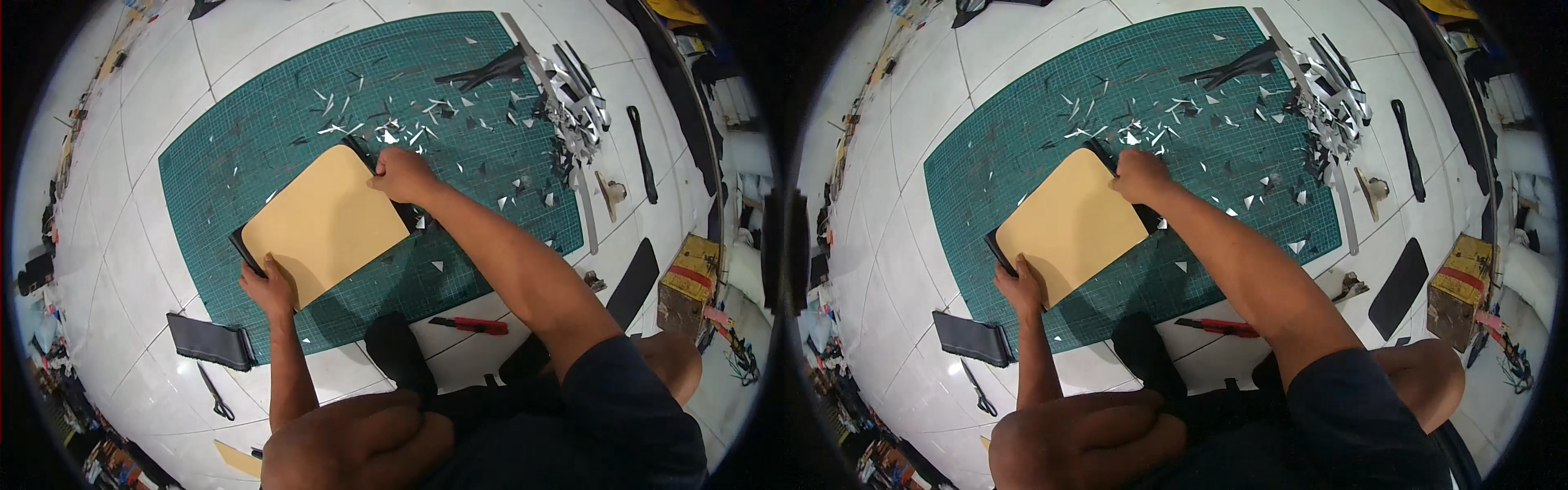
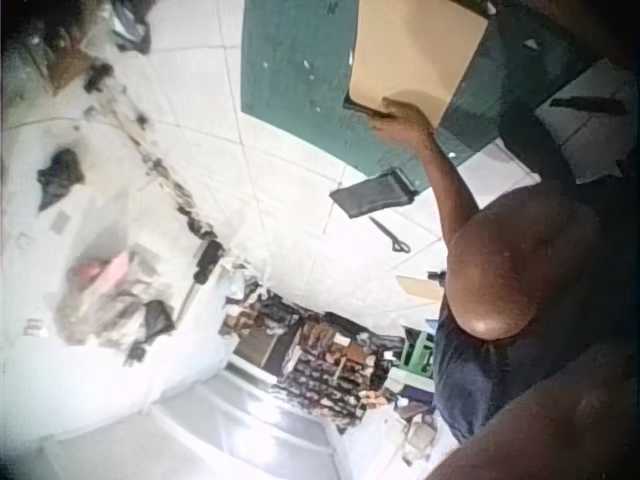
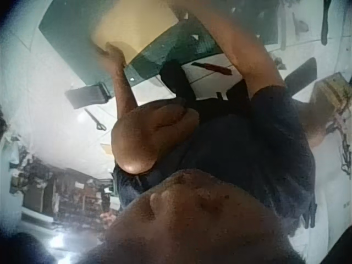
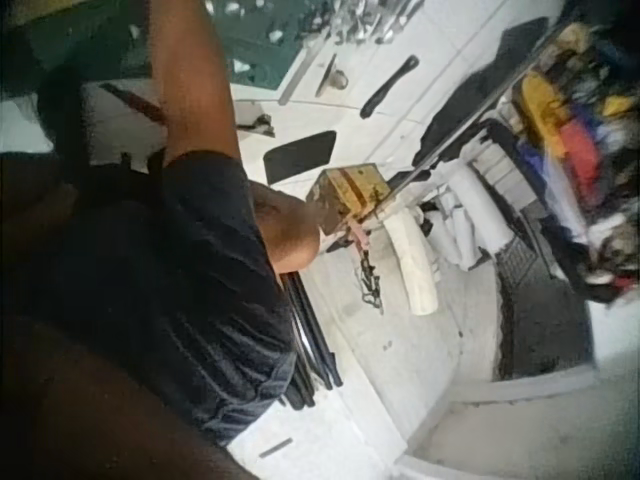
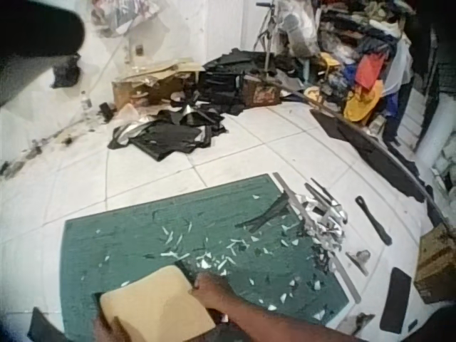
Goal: The person cuts multiple small triangular notches into the curved edge of a strip of gray material using a craft knife and a straight edge on a cutting mat. The person then removes a clipboard from a rectangular beige piece, aligns it with a larger black piece of fabric, and presses the two together by hand.
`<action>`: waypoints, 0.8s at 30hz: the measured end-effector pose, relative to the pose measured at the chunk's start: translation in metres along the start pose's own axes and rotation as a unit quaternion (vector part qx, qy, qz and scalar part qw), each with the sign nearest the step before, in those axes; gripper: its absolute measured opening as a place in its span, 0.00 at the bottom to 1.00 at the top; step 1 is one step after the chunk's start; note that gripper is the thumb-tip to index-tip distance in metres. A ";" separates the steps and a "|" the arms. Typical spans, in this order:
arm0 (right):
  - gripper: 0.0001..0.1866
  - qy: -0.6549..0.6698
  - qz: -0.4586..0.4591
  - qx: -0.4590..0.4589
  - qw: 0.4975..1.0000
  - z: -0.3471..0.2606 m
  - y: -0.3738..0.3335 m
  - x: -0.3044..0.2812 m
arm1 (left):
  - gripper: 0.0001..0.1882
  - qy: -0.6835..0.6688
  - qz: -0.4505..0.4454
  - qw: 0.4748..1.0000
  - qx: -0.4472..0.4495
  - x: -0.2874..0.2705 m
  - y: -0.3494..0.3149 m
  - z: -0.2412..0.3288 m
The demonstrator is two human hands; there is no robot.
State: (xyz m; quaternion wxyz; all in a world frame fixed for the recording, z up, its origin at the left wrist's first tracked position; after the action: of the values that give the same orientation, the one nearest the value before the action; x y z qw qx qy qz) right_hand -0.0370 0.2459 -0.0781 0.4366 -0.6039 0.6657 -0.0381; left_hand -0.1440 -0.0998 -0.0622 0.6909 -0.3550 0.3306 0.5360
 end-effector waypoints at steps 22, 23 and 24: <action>0.17 0.009 0.220 -0.108 0.969 0.012 -0.112 0.025 | 0.32 0.034 0.014 0.999 0.014 0.004 0.002 0.005; 0.17 -0.010 0.220 -0.097 0.971 0.012 -0.111 0.026 | 0.32 0.035 0.015 0.999 0.016 0.003 0.001 0.004; 0.17 -0.009 0.222 -0.097 0.970 0.011 -0.111 0.027 | 0.32 0.040 0.016 0.999 0.015 0.003 0.002 0.003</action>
State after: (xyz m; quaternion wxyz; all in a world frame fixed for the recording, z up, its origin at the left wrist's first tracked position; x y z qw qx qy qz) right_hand 0.0583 0.1988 -0.0356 0.3795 -0.4810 0.7796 0.1300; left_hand -0.1451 -0.0960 -0.0632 0.6739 -0.3606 0.3716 0.5271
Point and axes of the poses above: each hand's wrist, its own y-axis towards the middle knuckle, its own x-axis out of the palm, z = x × y, the point moved 9 cm from there along y, towards the middle knuckle, and after that the axes turned 10 degrees about -z, right-handed, at the moved point
